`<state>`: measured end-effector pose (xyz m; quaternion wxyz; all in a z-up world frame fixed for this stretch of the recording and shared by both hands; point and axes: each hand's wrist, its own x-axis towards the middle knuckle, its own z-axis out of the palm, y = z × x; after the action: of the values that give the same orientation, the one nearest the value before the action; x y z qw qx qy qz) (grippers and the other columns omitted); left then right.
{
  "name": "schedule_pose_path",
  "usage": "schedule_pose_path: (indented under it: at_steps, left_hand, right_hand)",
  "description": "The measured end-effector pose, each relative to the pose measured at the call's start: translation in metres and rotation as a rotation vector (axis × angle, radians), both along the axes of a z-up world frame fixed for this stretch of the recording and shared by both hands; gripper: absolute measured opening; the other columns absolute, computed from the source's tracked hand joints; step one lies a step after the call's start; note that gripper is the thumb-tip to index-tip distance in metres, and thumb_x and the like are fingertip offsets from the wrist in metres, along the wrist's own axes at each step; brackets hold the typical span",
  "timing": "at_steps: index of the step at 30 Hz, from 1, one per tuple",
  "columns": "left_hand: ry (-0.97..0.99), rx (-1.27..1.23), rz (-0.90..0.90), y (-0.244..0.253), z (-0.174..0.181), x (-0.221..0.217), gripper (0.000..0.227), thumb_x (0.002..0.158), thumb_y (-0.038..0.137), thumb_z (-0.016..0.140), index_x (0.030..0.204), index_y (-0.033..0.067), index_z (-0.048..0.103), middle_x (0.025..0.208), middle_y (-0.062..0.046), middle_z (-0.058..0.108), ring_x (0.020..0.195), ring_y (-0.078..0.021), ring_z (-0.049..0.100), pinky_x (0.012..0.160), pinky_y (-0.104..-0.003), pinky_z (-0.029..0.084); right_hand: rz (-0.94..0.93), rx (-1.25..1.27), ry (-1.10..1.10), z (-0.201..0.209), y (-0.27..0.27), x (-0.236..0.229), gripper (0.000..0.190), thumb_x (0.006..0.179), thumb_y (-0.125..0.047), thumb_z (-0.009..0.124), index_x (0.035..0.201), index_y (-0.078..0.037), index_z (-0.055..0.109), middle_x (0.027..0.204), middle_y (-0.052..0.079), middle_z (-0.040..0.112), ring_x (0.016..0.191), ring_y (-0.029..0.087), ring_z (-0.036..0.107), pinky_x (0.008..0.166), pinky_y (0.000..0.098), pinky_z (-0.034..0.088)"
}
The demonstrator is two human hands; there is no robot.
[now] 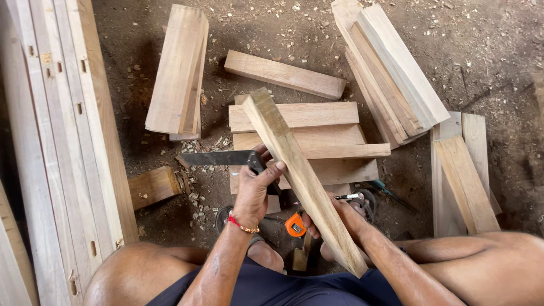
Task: The person uses a square and a pencil to draw lines on multiple wooden boards. The person aligns the square with the edge of the wood and marks several points on each board.
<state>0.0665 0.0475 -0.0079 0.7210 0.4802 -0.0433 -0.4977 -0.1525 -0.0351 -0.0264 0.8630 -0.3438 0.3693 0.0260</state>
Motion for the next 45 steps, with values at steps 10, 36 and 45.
schedule_pose_path:
  at_steps: [10, 36, 45]
  left_hand:
    - [0.058, 0.005, -0.005, 0.0, 0.004, -0.001, 0.078, 0.073, 0.01, 0.086, 0.144, 0.0052, 0.052, 0.115, -0.008, 0.075, 0.091, -0.0119, 0.066, 0.072, -0.028, 0.051]
    - [-0.25, 0.122, 0.516, 0.013, -0.018, 0.032, 0.034, 0.078, 0.029, 0.084, 0.098, 0.0033, 0.075, 0.093, -0.001, 0.074, 0.086, -0.0094, 0.068, 0.084, -0.026, 0.054]
    - [-0.071, 0.121, 0.666, 0.026, -0.022, 0.063, 0.035, 0.079, 0.03, 0.083, 0.103, 0.0071, 0.072, 0.099, -0.005, 0.071, 0.096, -0.0207, 0.066, 0.091, -0.043, 0.054]
  right_hand:
    - [-0.041, -0.057, -0.141, -0.022, 0.005, 0.0, 0.054, 0.102, -0.047, 0.04, 0.13, -0.004, 0.057, 0.099, 0.019, 0.073, 0.077, 0.022, 0.074, 0.063, 0.0356, 0.062]
    - [0.213, -0.476, 0.421, -0.034, -0.033, -0.023, 0.088, 0.077, -0.058, 0.072, 0.143, -0.003, 0.051, 0.137, 0.023, 0.063, 0.131, 0.03, 0.058, 0.106, 0.044, 0.047]
    - [0.077, -0.829, 0.162, 0.012, -0.062, -0.045, 0.033, 0.088, -0.027, 0.076, 0.109, -0.004, 0.069, 0.096, 0.002, 0.065, 0.091, 0.007, 0.057, 0.078, 0.0238, 0.049]
